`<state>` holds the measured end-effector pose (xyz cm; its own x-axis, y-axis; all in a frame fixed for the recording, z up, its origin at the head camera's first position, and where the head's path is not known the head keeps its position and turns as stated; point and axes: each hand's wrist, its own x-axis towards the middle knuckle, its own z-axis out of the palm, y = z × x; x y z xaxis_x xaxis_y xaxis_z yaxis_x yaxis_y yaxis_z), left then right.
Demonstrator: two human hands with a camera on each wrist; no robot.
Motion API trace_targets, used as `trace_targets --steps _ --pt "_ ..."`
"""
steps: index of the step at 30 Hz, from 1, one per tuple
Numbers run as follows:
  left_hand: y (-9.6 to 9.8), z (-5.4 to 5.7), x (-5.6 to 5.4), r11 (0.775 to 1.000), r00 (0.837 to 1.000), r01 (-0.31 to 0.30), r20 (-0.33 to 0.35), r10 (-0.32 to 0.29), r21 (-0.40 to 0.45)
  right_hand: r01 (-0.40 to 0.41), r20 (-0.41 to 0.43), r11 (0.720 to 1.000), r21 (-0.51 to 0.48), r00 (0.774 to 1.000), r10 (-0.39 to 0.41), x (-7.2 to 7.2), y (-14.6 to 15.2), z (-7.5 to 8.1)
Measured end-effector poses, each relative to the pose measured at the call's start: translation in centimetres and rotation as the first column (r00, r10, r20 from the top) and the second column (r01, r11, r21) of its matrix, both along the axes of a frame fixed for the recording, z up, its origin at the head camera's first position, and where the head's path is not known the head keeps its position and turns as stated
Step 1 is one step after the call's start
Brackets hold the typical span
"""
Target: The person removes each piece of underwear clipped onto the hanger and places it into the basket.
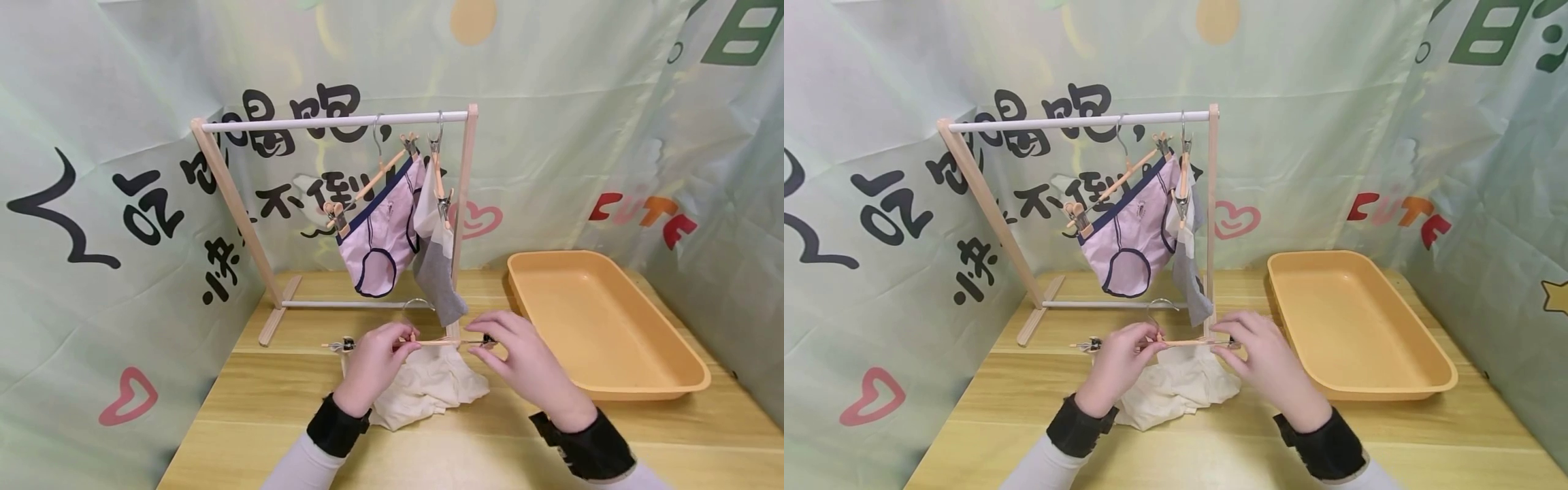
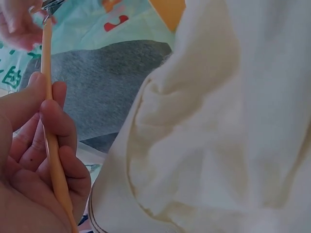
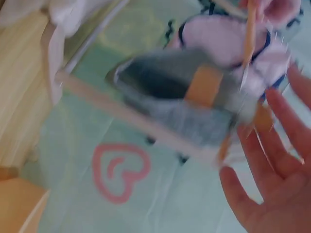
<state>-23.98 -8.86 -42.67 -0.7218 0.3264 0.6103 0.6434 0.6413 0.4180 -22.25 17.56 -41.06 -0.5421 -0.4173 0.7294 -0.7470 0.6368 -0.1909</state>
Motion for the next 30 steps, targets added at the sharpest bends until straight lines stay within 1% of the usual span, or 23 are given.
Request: trace_targets --steps 2,4,7,9,13,15,18,21,30 --pt "0.1 -0.1 0.1 1.000 1.000 -0.001 -0.004 0.001 -0.023 -0.016 -0.053 1.000 0.007 0.998 0.016 0.6 -1.2 -0.1" --pt "0.3 -0.2 0.1 0.999 1.000 0.001 -0.010 -0.002 -0.045 -0.023 -0.071 1.000 0.020 0.997 0.024 1.2 -2.5 -0.4" --pt "0.5 -0.4 0.2 0.998 1.000 0.021 -0.014 -0.021 -0.063 -0.024 -0.049 0.999 0.044 0.998 0.027 1.8 -4.1 -1.1" --pt "0.6 -0.4 0.3 0.997 0.999 0.036 -0.013 -0.037 -0.072 -0.006 -0.016 0.999 0.051 1.000 0.007 1.9 -4.7 -1.5" --pt "0.8 -0.5 0.5 0.994 0.998 0.060 0.000 -0.060 -0.089 0.043 0.060 0.998 0.043 0.997 -0.045 1.8 -5.4 -2.2" --pt "0.9 -0.5 0.6 0.993 0.998 0.065 0.002 -0.065 -0.099 0.065 0.075 0.997 0.040 0.995 -0.068 1.6 -5.6 -2.5" --pt "1.0 -0.6 0.6 0.992 0.997 0.072 0.005 -0.072 -0.104 0.079 0.081 0.996 0.029 0.993 -0.081 1.3 -5.9 -2.7" --pt "1.0 -0.6 0.7 0.992 0.997 0.073 0.011 -0.073 -0.103 0.079 0.083 0.997 0.011 0.993 -0.080 1.0 -6.1 -2.8" --pt "1.1 -0.6 0.7 0.991 0.996 0.077 0.041 -0.073 -0.109 0.037 0.108 0.998 -0.049 0.994 -0.031 0.6 -6.1 -3.0"
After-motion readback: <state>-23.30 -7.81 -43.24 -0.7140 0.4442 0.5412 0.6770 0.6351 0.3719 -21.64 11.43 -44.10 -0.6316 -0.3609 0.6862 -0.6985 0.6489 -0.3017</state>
